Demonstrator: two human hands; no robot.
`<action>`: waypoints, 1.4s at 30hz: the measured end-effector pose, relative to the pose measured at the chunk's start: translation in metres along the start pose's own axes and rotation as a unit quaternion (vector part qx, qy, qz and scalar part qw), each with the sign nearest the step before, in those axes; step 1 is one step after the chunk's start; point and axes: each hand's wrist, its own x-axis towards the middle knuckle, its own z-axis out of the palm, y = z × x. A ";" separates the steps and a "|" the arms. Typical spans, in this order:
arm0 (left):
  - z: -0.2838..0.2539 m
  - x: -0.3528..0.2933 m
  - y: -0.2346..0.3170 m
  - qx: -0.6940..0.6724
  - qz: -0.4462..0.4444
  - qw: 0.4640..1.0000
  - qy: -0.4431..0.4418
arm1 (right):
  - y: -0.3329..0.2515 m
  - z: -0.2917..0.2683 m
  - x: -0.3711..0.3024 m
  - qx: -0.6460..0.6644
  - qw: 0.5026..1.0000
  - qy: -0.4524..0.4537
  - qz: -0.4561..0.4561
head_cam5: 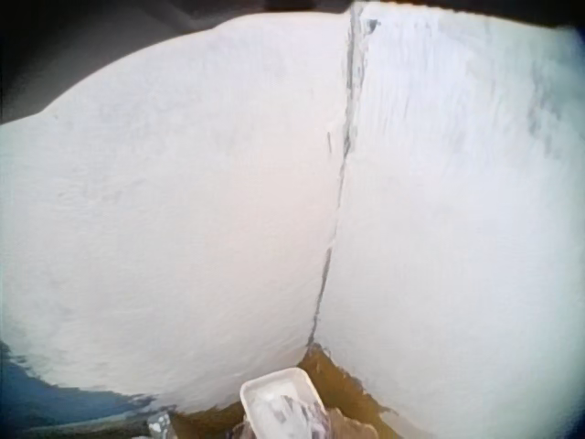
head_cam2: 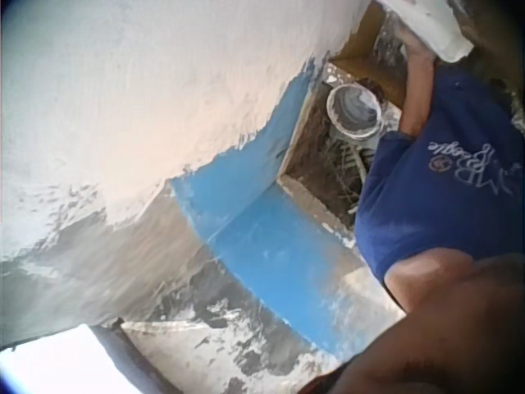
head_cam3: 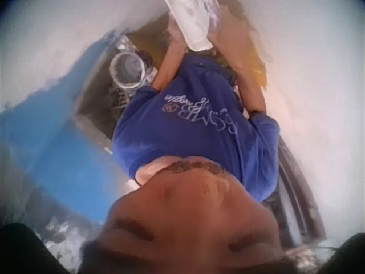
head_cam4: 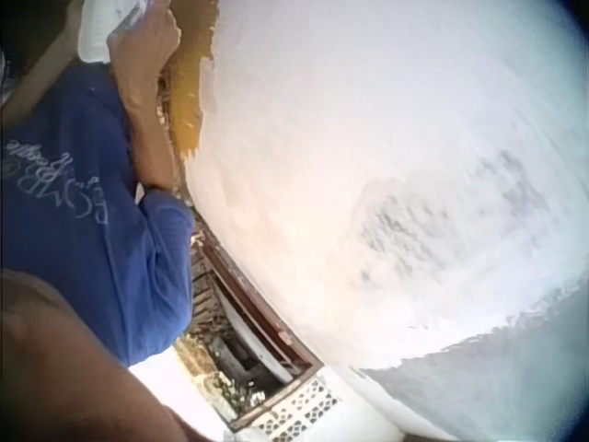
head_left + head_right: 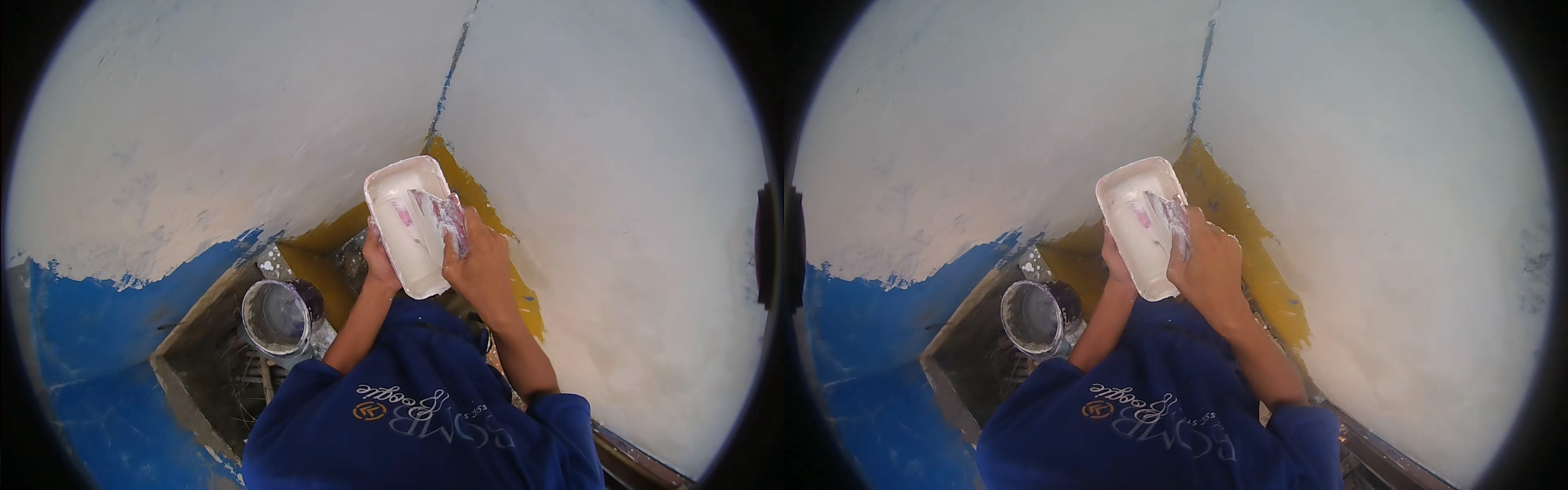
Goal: The person applies a white substance to a wall corner using a spreader, repeatedly scooping the material from a small white container and smoothing it across the surface.
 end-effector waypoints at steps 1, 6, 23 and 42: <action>0.005 0.000 -0.001 -0.011 -0.002 1.000 0.013 | 0.001 0.006 0.002 -0.029 1.000 -0.002 -0.001; 0.004 0.000 -0.009 -0.010 0.001 0.999 0.034 | 0.002 0.013 0.001 -0.102 0.994 -0.039 0.023; -0.004 -0.005 -0.046 -0.156 -0.057 0.986 0.019 | 0.001 0.015 0.010 -0.171 0.973 -0.153 0.005; -0.004 0.000 -0.043 -0.104 -0.071 0.991 0.047 | 0.039 0.013 0.034 0.035 0.975 -0.188 0.117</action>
